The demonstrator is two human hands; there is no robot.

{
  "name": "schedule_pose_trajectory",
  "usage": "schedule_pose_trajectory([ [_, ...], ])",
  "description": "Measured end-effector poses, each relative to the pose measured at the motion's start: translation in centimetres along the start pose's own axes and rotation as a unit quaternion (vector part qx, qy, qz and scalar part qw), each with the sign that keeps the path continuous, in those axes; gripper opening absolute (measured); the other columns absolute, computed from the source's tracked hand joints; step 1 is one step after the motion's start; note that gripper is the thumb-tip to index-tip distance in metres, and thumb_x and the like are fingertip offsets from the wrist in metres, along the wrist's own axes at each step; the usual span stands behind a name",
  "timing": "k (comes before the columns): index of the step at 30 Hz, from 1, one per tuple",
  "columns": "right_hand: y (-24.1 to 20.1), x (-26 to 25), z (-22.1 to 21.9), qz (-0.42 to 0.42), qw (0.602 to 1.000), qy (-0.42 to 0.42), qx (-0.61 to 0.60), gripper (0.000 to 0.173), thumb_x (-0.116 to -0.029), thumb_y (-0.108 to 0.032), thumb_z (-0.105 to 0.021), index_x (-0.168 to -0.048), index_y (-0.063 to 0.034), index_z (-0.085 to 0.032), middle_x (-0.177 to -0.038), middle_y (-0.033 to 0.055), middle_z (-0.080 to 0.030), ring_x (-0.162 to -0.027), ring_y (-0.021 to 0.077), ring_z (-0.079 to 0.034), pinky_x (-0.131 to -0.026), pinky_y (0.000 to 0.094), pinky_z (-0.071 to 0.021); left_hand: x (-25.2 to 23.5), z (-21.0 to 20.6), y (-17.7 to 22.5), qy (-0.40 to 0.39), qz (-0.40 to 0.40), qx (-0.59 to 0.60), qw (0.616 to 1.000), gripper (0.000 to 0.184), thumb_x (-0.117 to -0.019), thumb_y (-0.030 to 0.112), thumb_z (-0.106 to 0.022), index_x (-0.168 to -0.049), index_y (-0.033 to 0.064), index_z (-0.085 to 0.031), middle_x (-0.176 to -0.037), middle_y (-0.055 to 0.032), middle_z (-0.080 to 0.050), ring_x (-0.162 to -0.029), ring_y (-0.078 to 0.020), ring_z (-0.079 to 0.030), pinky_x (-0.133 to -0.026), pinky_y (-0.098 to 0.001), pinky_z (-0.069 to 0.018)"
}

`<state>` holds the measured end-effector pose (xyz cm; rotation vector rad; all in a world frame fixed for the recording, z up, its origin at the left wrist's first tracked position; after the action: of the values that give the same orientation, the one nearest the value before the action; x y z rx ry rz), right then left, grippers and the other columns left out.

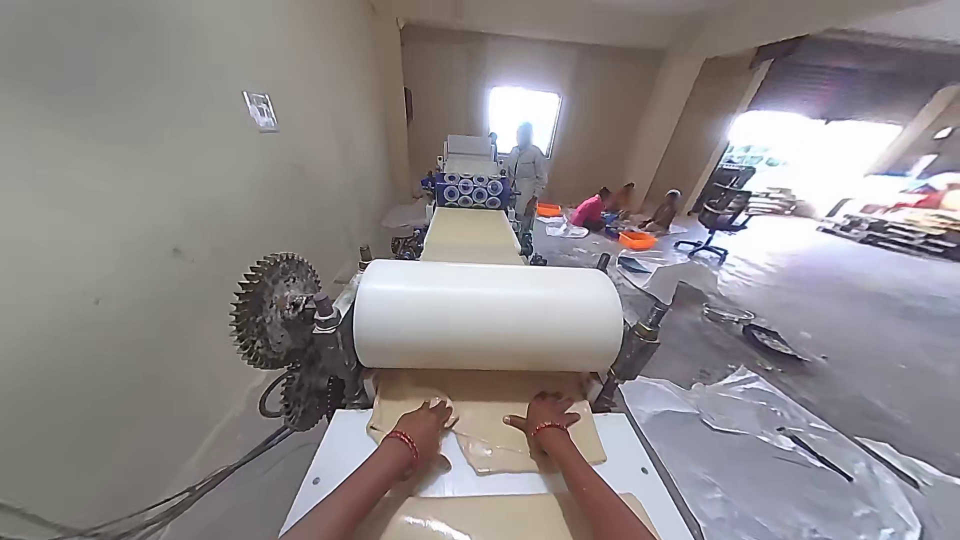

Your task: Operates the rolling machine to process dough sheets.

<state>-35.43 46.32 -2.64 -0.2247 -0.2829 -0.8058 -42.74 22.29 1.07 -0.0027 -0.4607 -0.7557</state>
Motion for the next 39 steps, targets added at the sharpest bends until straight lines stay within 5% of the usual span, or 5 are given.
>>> schedule_pose_trajectory([
  [13,-0.3,-0.6,0.0,-0.012,1.0,0.001,0.004,0.13,-0.0709,-0.083,-0.071,-0.153,0.0113,-0.033,-0.16,0.039,-0.024,-0.15,0.0591,-0.017,-0.109,0.0815,-0.0238,-1.2,0.5,0.1,0.0,0.004,-0.021,1.0,0.088,-0.0857,0.054,-0.076,-0.156,0.0135,-0.042,-0.164,-0.0081,-0.038,-0.144,-0.0384,-0.044,-0.106,-0.063,-0.0453],
  [39,-0.1,-0.6,0.1,0.011,0.999,0.015,-0.04,0.122,-0.0739,-0.08,-0.071,-0.151,0.0089,-0.04,-0.161,0.0369,-0.025,-0.151,0.0578,-0.015,-0.111,0.0824,-0.016,-2.0,-0.3,0.0,0.03,0.016,-0.011,0.999,0.096,-0.0849,0.054,-0.076,-0.161,0.014,-0.033,-0.166,-0.0072,-0.033,-0.151,-0.039,-0.033,-0.109,-0.0633,-0.0433],
])
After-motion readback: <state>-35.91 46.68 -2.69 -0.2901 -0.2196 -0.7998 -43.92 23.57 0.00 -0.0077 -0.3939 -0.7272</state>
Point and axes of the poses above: each hand's wrist, its own x-axis away from the middle knuckle, its own z-axis out of the back of the hand, y = z × x, the point moved 3 cm from there along -x, towards the middle knuckle
